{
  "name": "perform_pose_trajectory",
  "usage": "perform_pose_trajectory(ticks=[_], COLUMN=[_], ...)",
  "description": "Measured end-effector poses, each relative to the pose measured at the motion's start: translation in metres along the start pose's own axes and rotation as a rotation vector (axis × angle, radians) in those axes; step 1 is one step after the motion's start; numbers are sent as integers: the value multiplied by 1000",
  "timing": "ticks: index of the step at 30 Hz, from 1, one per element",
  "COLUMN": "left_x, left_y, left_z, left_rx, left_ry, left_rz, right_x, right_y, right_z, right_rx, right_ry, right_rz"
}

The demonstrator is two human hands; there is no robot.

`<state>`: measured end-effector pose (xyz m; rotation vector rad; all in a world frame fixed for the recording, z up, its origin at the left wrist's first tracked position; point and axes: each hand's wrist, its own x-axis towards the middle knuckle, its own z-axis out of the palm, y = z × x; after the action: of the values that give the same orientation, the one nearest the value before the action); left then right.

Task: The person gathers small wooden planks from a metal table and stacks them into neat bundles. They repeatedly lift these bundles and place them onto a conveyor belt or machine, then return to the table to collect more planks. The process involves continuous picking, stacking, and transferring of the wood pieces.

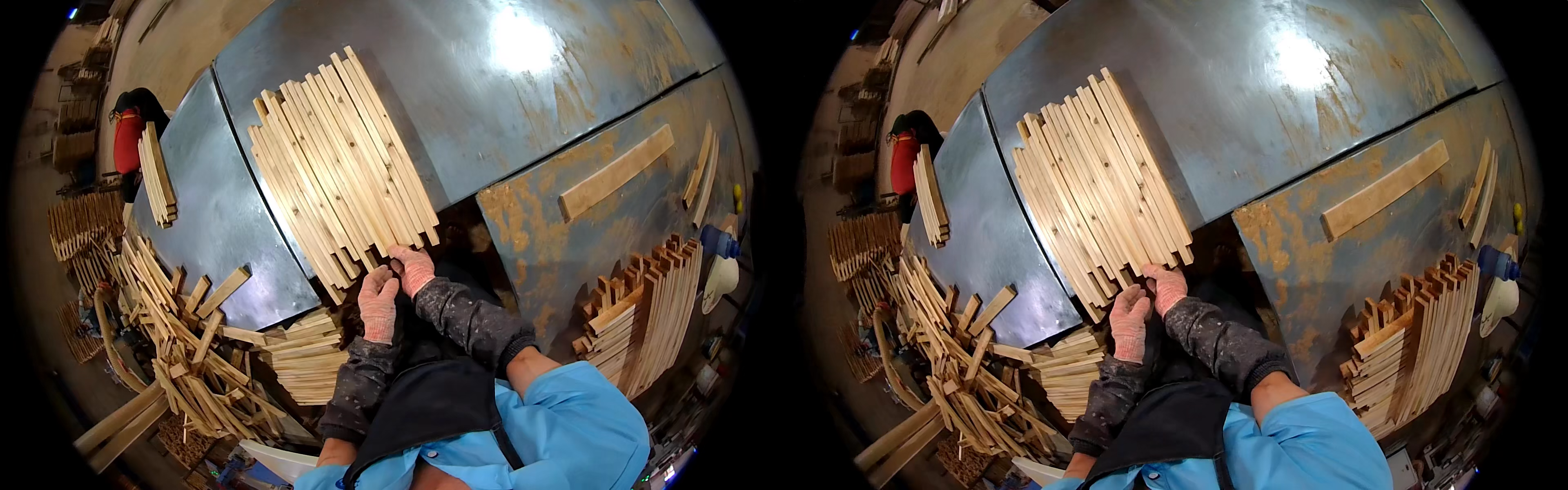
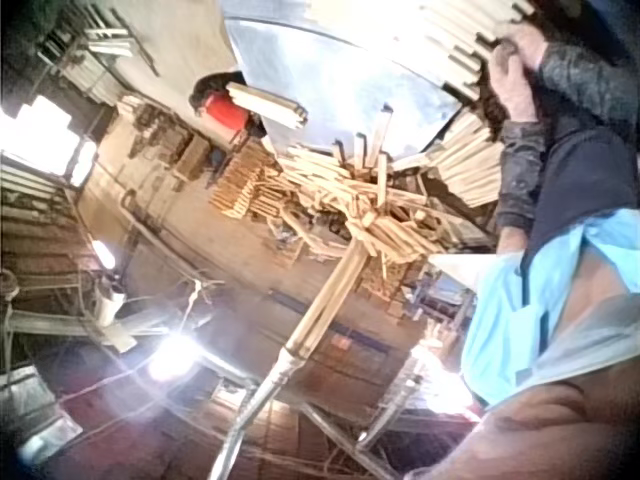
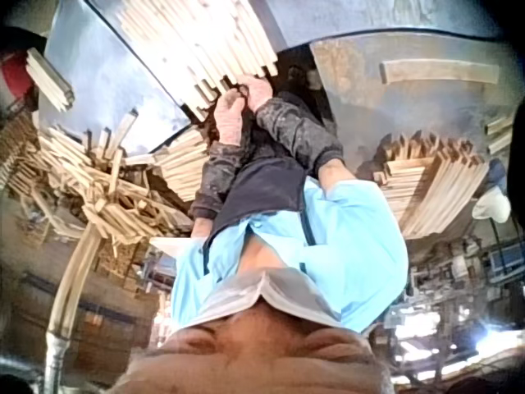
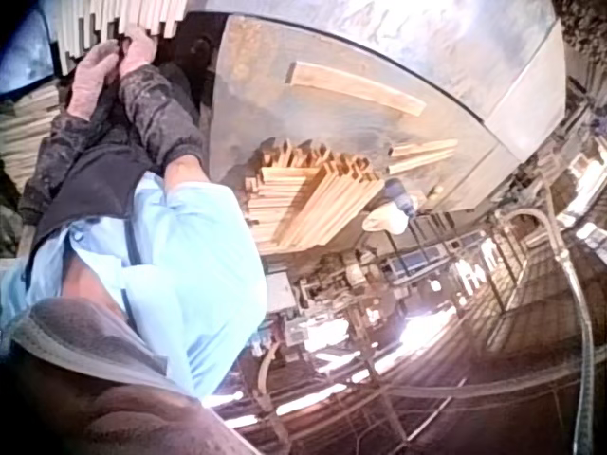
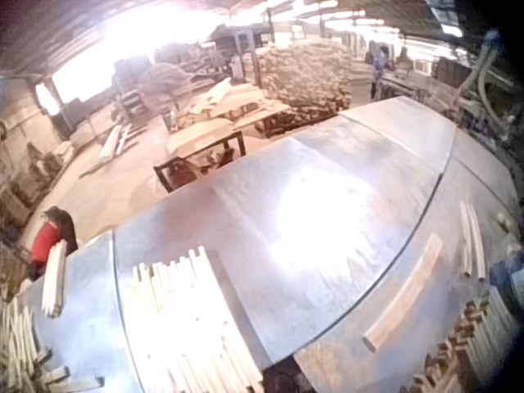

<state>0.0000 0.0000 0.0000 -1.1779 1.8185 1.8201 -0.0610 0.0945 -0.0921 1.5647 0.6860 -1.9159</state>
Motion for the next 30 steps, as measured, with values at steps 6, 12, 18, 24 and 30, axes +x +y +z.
perform_pose_trajectory(ticks=[6, 12, 18, 24, 30], left_x=[26, 63, 66, 66, 71], left_y=[18, 48, 68, 65, 73], left_z=[0, 28, 31, 36, 43], left_rx=[-38, 214, 588, 597, 634], left_ry=[26, -47, 32, 43, 3], left_rz=[30, 172, 181, 179, 106], right_x=[-5, -14, -32, -47, -59], right_y=[-14, -13, -12, -11, -7], right_z=[-9, -24, -18, -16, -12], right_rx=[78, 4, -73, -78, -133], right_ry=[62, -119, -128, -149, -106], right_rz=[-205, -157, -209, -398, -366])
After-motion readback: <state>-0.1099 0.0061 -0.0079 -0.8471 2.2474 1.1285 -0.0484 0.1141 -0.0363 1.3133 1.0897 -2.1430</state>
